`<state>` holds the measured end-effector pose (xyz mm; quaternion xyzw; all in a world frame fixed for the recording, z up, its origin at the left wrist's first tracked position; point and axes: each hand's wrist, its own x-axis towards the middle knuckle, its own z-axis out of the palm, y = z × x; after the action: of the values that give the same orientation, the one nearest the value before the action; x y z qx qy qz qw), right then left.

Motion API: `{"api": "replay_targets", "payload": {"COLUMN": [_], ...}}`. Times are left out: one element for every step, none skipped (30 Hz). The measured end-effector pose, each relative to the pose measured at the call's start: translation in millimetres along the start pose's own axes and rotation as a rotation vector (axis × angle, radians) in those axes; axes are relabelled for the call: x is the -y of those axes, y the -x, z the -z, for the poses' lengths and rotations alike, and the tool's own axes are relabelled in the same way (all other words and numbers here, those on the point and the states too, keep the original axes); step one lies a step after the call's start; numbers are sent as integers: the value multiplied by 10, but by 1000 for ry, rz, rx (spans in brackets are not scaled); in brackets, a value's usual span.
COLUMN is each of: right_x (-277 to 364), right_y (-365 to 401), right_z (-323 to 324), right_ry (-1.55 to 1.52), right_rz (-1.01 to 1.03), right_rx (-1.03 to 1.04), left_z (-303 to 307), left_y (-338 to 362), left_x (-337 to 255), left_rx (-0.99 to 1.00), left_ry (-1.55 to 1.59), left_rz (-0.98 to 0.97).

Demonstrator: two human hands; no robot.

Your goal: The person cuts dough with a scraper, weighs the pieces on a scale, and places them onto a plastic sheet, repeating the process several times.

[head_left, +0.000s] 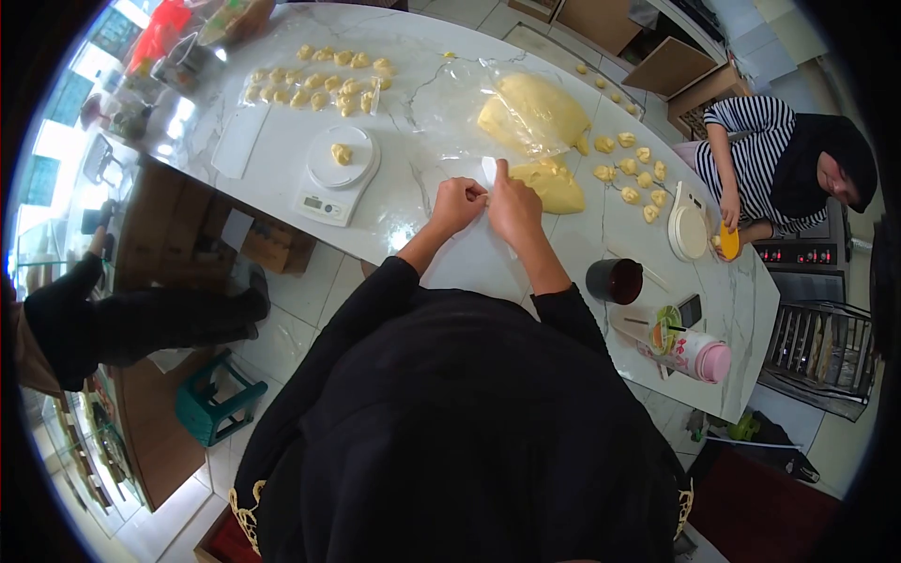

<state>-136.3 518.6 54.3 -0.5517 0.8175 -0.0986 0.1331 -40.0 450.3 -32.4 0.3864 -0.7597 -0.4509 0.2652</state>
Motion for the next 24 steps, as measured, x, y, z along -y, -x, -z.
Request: {"api": "replay_targets", "payload": {"right_x": [-25,-67,-124,-174,-222,-281,-342,-391,-431,-461,-465,-486,-507,-515,-476,-475,-473,-470,-465,-463,-464,-471,-478,-479], "right_y": [-24,-15,34,81,137,218,300,370,432,482,527,549,568,589,616,622,627,633,640,646,659,677,691,697], "right_z": [17,40,71,95,106,112,118,121,122,123,177,187,195,207,284,311,325,328,326,328,330,322,304,297], "right_ry": [-21,-21,-77,-134,-134,-224,-312,-309,-375,-443,-455,-458,-470,-480,-484,-484,-484,-485,-489,-492,-493,-495,-493,-491], "right_rz": [-42,-31,-65,-96,-82,-73,-69,-65,-24,15,-74,-77,-79,-81,-107,-108,-122,-134,-135,-129,-124,-125,-127,-127], "right_rx": [-20,-21,-54,-84,-78,-128,-176,-166,-248,-334,-272,-274,-299,-323,-308,-312,-311,-310,-315,-320,-324,-329,-333,-338], "left_z": [57,132,231,362,505,772,959,1165,1357,1552,1709,1830,1932,2002,2030,2036,2025,1996,1963,1942,1932,1916,1905,1909], "left_y": [9,16,10,-10,-3,31,22,9,-26,-50,-89,-113,-115,-117,-131,-133,-129,-124,-127,-148,-155,-157,-159,-165], "left_x": [7,24,69,136,213,159,195,252,311,331,395,426,432,433,476,521,567,609,647,681,664,649,634,617], "left_rx": [16,30,17,-55,-127,-137,-255,-345,-473,-590,-710,-764,-766,-768,-766,-708,-650,-649,-620,-591,-568,-566,-582,-600], "left_ry": [78,155,153,279,406,518,552,533,499,398,249,195,121,48,49,-15,-81,-83,-131,-178,-243,-244,-310,-377], "left_rz": [59,118,123,117,111,82,92,55,80,-3,-54,-9,41,90,85,132,180,177,178,177,221,216,203,189]}}
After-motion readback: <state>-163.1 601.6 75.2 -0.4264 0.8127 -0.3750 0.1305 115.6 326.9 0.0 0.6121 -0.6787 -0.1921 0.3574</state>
